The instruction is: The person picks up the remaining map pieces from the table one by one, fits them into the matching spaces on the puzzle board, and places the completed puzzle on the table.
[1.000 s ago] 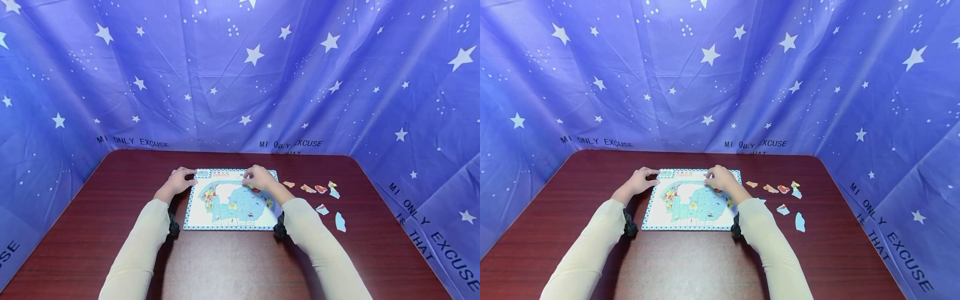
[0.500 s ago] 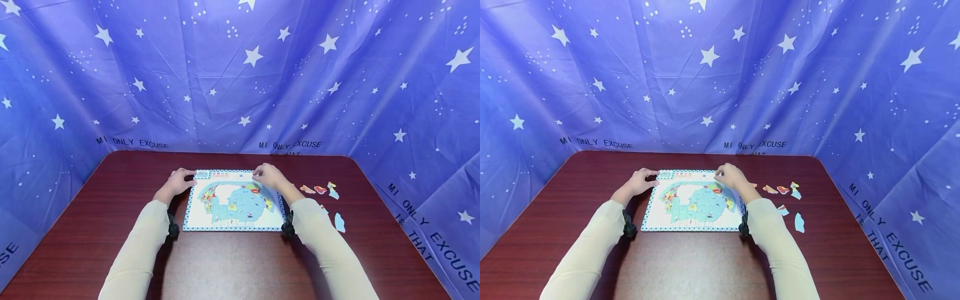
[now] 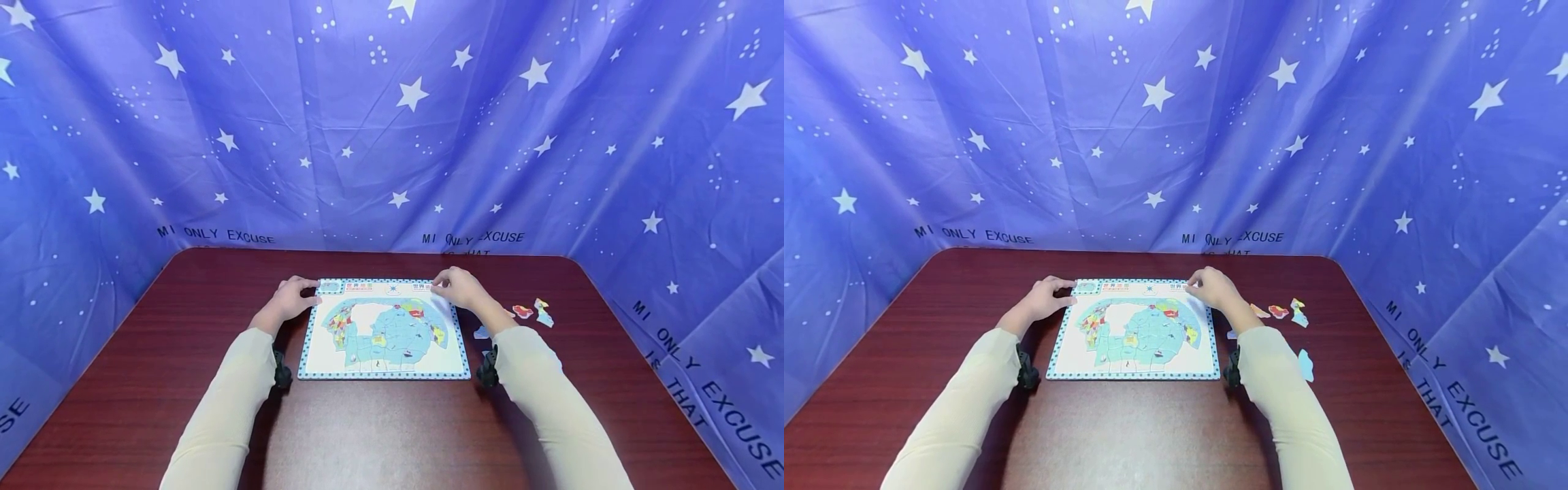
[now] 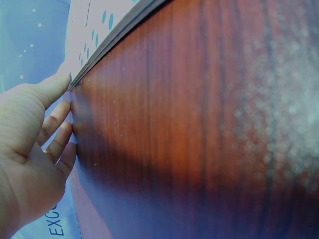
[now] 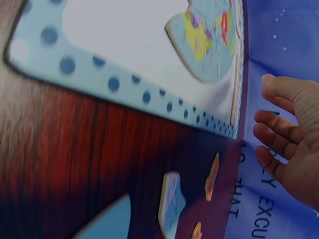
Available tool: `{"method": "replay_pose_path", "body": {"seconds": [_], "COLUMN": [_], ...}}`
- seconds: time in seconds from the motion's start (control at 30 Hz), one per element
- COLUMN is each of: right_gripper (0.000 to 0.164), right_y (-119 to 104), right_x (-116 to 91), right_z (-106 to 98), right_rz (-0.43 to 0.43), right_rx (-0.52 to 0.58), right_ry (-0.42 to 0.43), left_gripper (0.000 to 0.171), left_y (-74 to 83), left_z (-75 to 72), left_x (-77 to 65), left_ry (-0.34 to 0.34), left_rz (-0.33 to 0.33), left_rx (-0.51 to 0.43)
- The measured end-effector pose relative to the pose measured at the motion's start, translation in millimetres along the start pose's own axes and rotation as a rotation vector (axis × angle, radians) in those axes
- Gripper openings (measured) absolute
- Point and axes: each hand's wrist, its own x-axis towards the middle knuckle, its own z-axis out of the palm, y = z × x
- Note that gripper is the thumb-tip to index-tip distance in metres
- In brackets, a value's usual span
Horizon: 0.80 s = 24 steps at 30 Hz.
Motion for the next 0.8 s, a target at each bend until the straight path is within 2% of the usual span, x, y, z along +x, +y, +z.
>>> {"method": "replay_pose_path", "body": {"seconds": [0.27,0.6,0.8], "right_gripper": [0.025,0.026,0.028], "right_y": [17.8,39.7,52.0], "right_x": [-8.2,-19.6,-28.1], "right_z": [-7.7,-12.1,-16.1], "right_rz": [0.027,0.094,0.074], "right_rx": [-0.007,0.044,0.013], "right_ry": [0.011,-0.008,-0.003], "left_gripper": [0.048,0.047,0.047], "left_y": [0.0,-0.2,-0.4], "left_z": [-0.6,-1.0,-0.5], "left_x": [0.3,0.4,-0.1], "left_ry": [-0.006,-0.003,-0.008], "left_rz": [-0.001,-0.001,0.005], "left_rx": [-0.008,-0.012,-0.020]}}
